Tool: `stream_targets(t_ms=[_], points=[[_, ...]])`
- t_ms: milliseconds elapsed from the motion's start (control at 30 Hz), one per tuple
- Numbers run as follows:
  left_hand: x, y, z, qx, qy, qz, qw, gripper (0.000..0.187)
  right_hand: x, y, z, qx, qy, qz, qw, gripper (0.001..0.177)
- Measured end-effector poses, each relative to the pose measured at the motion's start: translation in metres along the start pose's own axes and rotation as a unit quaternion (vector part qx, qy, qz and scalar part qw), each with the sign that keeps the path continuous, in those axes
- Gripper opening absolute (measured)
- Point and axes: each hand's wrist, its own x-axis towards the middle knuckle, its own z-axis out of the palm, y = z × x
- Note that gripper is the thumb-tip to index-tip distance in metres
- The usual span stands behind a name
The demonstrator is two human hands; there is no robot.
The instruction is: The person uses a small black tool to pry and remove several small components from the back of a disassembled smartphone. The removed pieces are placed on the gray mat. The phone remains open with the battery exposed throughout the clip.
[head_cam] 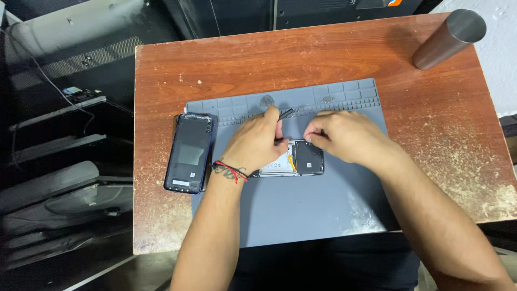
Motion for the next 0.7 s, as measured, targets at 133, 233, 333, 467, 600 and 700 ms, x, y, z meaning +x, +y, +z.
stream_targets(t_ms=[133,233,333,467,600,700], points=[[-0.003,0.008,-0.006,0.002,-0.004,-0.002,1.0,0.02,0.0,0.008,0.004,0.045,-0.002,0.0,0.999,0.009],[-0.003,0.014,-0.009,-0.036,0.023,0.031,0.999,0.022,0.001,0.018,0.011,0.11,0.012,-0.007,0.994,0.012],[0.004,0.011,0.001,-0.084,0.059,0.064,0.993,0.012,0.011,0.046,0.037,0.263,0.175,-0.118,0.941,0.016],[0.008,0.02,0.016,-0.125,0.138,0.157,0.97,0.018,0.012,0.054,0.046,0.332,0.27,-0.237,0.872,0.032],[0.013,0.02,0.026,-0.157,0.193,0.22,0.943,0.013,0.007,0.049,0.042,0.281,0.344,-0.288,0.848,0.018],[0.018,0.014,0.038,-0.128,0.201,0.251,0.938,0.008,0.002,0.045,0.035,0.302,0.305,-0.311,0.848,0.01]])
